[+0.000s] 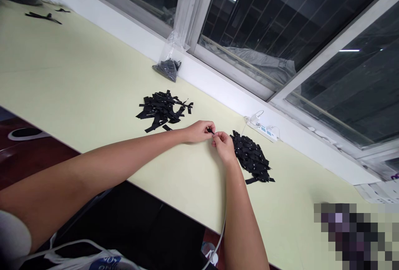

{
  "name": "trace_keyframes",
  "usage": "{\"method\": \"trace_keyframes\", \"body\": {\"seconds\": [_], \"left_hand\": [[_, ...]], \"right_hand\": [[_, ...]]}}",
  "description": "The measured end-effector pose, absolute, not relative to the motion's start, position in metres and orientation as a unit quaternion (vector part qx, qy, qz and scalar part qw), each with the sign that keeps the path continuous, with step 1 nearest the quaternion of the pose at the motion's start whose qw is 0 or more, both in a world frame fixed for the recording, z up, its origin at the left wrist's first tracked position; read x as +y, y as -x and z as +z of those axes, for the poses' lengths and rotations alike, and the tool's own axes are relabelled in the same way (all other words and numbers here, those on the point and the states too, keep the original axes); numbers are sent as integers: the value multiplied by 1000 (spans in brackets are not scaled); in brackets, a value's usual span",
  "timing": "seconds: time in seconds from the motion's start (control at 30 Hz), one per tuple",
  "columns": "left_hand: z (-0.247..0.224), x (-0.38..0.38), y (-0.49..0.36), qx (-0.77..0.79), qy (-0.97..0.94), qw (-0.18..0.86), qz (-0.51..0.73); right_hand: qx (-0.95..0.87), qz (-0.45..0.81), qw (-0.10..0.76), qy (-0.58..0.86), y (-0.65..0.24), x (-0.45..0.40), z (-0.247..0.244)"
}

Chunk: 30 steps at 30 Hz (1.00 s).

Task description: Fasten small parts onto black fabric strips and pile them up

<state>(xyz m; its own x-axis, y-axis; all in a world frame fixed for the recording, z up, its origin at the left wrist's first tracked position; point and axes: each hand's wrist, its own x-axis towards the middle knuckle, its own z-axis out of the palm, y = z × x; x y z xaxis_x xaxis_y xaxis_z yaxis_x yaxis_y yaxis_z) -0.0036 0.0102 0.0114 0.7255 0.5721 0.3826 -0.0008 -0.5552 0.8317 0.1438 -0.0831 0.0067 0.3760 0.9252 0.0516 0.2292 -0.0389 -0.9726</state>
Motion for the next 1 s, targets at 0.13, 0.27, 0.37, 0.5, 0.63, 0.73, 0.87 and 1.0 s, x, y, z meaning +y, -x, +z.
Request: {"method": "trace_keyframes", "body": {"seconds": [0.13, 0.27, 0.37, 0.5, 0.63, 0.73, 0.87, 1.0], "left_hand": [[9, 12, 2, 177, -819, 437, 327], [7, 13, 1, 171, -821, 430, 334], [6, 14, 1, 172, -822, 429, 333], [7, 13, 1, 174, -823, 427, 332], [10, 12, 3, 175, -825, 422, 333], [11, 11, 3, 180, -825, 423, 328], [11, 11, 3, 186, -823, 428, 324], [10, 11, 3, 182, -823, 428, 327]], "right_hand": [[-455, 327, 527, 639, -145, -82, 5], [-455, 326, 525, 641, -145, -82, 5], [-454, 327, 525, 641, -145, -83, 5], [-453, 328, 526, 641, -144, -83, 5], [-457, 324, 523, 643, -144, -83, 6], [-460, 323, 522, 641, -144, -83, 6], [-462, 321, 523, 641, -144, -83, 6], [-463, 321, 521, 641, -144, -83, 7]]}}
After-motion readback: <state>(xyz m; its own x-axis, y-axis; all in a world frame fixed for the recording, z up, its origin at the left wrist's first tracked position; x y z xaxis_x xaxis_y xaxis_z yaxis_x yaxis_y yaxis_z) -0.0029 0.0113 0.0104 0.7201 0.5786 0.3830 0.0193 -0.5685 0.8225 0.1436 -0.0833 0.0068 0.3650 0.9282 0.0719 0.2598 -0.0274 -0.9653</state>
